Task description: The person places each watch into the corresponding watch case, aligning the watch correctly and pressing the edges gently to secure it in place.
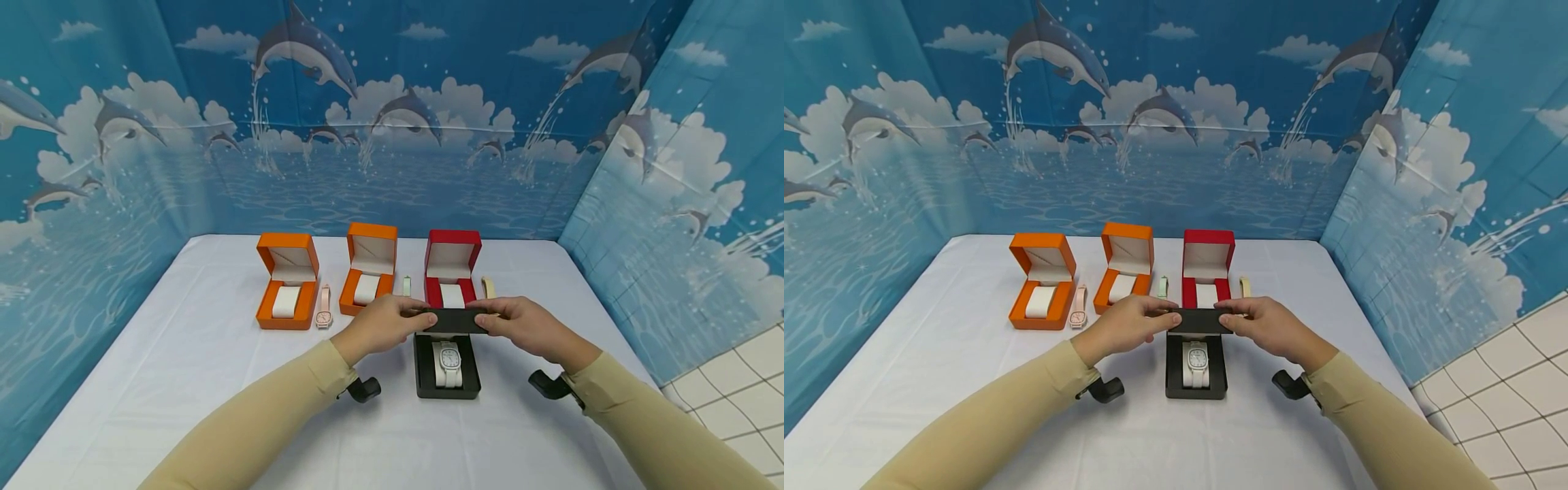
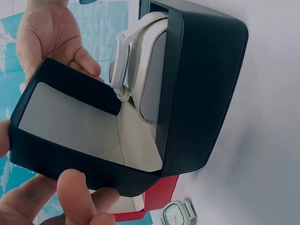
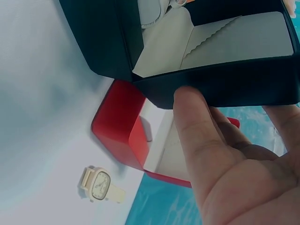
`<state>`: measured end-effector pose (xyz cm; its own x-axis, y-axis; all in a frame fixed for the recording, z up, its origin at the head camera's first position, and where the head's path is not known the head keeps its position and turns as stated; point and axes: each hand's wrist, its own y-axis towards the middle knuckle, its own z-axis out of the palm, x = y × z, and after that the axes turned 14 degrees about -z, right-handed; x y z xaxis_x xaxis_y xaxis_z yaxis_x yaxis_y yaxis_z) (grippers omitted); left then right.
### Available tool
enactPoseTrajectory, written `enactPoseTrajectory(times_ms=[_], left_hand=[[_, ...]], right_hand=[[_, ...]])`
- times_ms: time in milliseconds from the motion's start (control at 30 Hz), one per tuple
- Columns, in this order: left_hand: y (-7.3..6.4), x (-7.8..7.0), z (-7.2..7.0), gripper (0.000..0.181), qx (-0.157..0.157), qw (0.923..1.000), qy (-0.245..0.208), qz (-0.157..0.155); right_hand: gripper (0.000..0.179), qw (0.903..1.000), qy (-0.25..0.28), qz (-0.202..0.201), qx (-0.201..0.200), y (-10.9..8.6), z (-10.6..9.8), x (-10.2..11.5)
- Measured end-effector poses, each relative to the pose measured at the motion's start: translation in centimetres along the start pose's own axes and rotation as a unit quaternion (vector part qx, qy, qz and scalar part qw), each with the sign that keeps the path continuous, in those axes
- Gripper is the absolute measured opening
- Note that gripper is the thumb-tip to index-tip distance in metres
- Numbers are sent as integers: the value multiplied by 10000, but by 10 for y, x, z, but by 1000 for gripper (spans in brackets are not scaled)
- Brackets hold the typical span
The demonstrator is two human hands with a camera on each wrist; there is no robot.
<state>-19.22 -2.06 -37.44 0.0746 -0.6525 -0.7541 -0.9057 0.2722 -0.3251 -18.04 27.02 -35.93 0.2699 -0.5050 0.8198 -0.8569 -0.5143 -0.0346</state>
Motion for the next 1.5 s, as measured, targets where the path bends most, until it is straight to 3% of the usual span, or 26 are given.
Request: enactPoseTrajectory(times_ms=[200,433,767,1500], left_hand=[[-4,2,1,54,-16,10000,7,41],[-6,4,3,54,-250,9989,369,160],[-9,5,7,54,-331,9988,283,212],[-13,10,9,54,-262,9991,260,222]], right_hand=[[55,10000,-59,-5,-18,-2,2,1],[51,9999,-100,-22,-51,-3,4,4],[52,9993,-310,-167,-86,-7,4,2],[53,9998,-102,-173,-50,-11,10,2]])
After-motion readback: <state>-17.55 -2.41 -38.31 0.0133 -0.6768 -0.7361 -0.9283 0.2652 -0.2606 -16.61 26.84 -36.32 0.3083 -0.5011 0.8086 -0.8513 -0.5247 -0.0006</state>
